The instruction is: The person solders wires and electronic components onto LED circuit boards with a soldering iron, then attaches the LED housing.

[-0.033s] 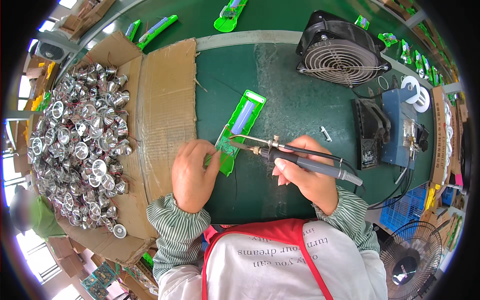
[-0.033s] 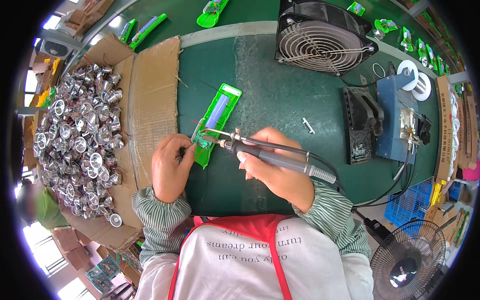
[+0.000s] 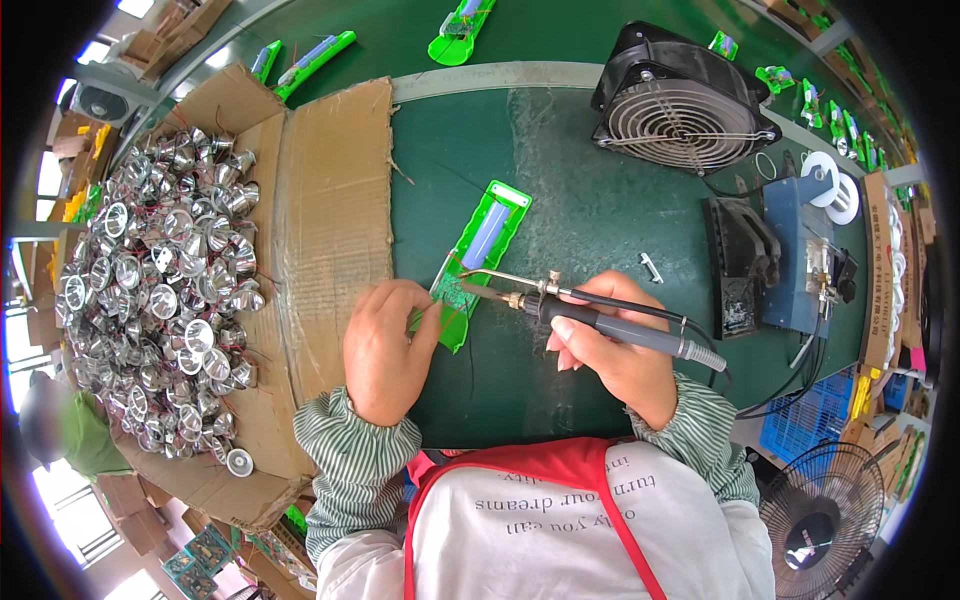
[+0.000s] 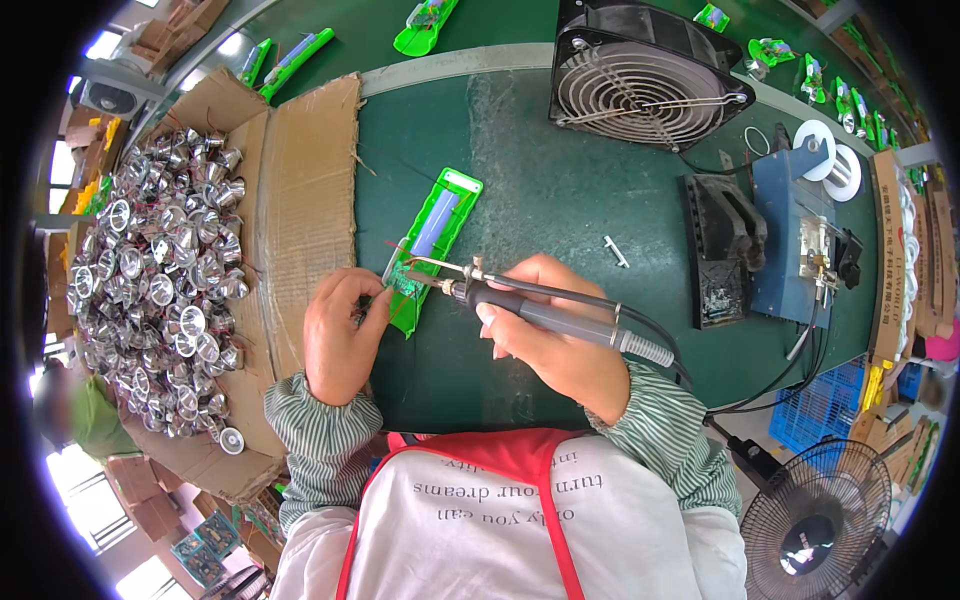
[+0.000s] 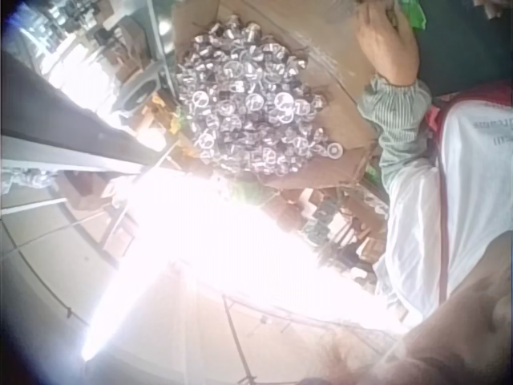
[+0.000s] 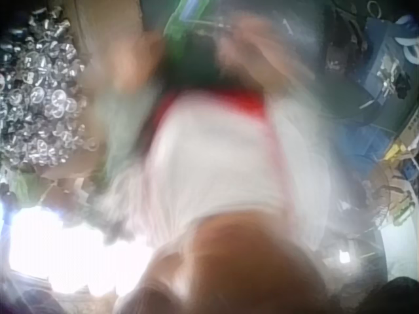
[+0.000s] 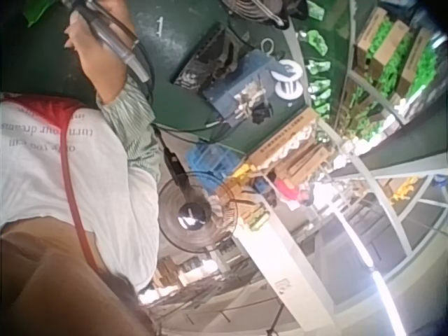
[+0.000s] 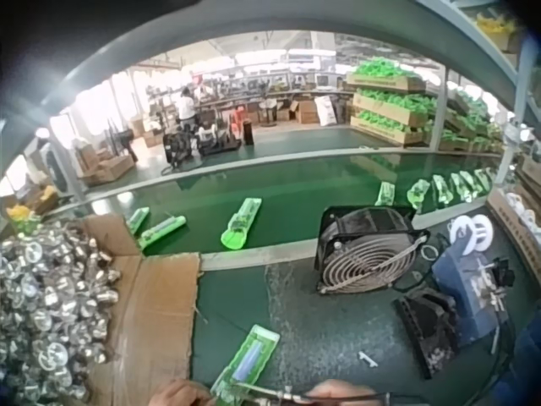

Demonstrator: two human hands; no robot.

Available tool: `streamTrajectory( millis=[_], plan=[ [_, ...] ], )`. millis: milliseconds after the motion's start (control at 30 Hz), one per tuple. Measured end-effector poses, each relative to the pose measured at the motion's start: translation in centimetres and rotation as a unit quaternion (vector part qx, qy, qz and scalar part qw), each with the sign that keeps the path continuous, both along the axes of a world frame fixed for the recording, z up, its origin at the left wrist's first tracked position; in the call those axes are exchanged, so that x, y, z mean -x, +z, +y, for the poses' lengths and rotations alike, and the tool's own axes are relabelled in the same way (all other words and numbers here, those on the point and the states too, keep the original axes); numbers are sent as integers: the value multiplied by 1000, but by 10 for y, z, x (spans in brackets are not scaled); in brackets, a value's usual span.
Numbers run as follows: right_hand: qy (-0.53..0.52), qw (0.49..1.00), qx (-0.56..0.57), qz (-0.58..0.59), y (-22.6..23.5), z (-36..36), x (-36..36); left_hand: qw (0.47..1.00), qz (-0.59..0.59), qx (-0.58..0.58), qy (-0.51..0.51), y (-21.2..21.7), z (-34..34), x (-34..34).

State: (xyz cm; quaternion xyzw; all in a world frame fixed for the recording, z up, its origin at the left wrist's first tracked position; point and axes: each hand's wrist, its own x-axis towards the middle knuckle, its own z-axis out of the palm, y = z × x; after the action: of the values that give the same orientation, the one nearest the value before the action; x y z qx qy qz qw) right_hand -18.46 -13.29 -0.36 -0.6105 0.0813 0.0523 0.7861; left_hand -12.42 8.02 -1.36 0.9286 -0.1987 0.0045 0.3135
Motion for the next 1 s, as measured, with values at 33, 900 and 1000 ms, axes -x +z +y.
streamTrajectory(
  millis=[33,900,1000],
  plan=[
    [-2,1000,1,0,0,-2,1,1000,3,-3,2,0,0,0],
    [-121,992,26,-9,-8,-66,28,993,-41,45,-105,-1,-119,-156],
    [-139,990,21,19,-6,-68,24,971,36,145,-189,-13,-170,-210]
  ],
)
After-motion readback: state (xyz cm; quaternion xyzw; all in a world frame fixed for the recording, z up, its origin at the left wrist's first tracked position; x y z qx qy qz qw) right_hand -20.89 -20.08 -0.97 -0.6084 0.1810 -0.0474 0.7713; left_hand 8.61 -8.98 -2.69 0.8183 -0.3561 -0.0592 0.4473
